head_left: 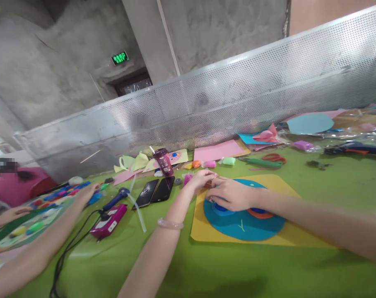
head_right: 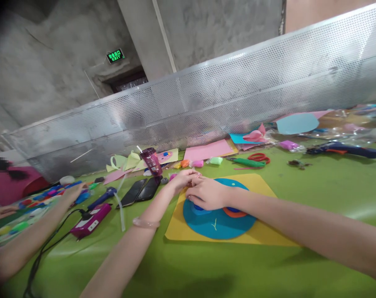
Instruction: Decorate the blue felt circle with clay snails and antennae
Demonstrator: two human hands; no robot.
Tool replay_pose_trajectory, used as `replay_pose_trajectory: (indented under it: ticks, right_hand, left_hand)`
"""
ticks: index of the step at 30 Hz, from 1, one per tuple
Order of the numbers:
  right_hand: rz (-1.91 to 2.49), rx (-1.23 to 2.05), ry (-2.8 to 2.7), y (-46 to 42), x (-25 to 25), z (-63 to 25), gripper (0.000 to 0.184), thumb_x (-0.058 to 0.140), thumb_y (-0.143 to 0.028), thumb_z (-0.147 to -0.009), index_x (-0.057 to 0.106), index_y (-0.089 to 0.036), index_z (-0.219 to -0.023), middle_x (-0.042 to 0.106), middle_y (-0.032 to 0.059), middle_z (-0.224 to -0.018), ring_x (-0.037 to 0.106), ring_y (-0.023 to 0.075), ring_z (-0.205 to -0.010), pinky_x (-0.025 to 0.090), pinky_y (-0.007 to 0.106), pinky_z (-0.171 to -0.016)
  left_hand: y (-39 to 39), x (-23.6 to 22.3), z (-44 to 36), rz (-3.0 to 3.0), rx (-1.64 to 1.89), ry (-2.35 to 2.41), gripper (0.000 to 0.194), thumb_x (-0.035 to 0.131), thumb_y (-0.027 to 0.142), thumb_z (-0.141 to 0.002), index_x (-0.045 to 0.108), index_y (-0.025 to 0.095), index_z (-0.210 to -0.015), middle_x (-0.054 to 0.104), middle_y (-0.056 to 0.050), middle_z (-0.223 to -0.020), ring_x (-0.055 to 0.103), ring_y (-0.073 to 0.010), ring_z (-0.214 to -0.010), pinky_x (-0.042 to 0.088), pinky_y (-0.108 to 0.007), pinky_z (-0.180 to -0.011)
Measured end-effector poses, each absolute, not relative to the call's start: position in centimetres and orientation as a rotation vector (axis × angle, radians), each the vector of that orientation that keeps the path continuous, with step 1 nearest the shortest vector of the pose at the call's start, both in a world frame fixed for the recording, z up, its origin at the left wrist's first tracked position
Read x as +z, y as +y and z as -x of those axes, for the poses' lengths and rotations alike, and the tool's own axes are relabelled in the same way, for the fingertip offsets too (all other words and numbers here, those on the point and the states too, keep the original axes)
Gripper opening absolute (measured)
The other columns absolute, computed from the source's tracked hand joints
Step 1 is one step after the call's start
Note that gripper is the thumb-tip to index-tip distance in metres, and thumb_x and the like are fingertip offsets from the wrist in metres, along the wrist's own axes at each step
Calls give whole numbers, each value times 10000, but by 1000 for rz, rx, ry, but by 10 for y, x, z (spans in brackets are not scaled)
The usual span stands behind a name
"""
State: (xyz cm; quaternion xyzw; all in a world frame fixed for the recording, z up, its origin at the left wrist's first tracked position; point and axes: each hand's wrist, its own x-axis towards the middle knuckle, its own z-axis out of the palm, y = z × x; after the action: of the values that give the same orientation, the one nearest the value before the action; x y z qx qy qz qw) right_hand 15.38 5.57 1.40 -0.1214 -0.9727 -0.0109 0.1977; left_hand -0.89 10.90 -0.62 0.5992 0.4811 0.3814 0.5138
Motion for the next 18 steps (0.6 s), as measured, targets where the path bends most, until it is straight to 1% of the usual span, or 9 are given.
replay_pose_trajectory:
  ticks: [4,7,11,15,18]
  right_hand:
    - [278,-145,-2781,54,17,-155,245,387,-181,-875,630,-159,-860,575,64,-744,454,192,-818,387,323,-776]
    - [262,-178,-2769,53,17,-156,250,384,-201,-873,630,-155,-866,569,68,-757,450,192,-819,384,319,-775]
    - [263,-240,-2802,53,16,-157,262,391,-231,-867,642,-164,-836,560,67,-733,455,194,-784,389,321,-755]
    - [278,-224,-2771,53,16,-158,284,374,-229,-870,646,-153,-845,554,80,-756,465,187,-762,397,306,-731]
    - [288,-206,-2780,53,16,-158,300,357,-221,-876,641,-151,-808,554,85,-762,473,187,-767,400,307,-735]
  left_hand:
    - [108,-6,9,-1461,942,1129,73,582,109,-768,640,117,-813,644,-23,-730,563,-103,-638,425,-230,-647]
    - [107,-5,8,-1454,952,1130,76,571,90,-769,638,109,-801,646,-27,-734,566,-105,-650,417,-224,-643]
    - [105,-4,7,-1445,946,1131,65,569,105,-774,629,116,-797,638,-14,-706,558,-103,-612,418,-229,-615]
    - [105,-4,7,-1451,938,1126,61,572,110,-773,629,118,-795,650,-26,-741,564,-97,-623,428,-226,-618]
    - [106,-6,9,-1480,926,1133,73,587,139,-772,637,118,-821,658,-32,-756,568,-99,-630,431,-221,-609]
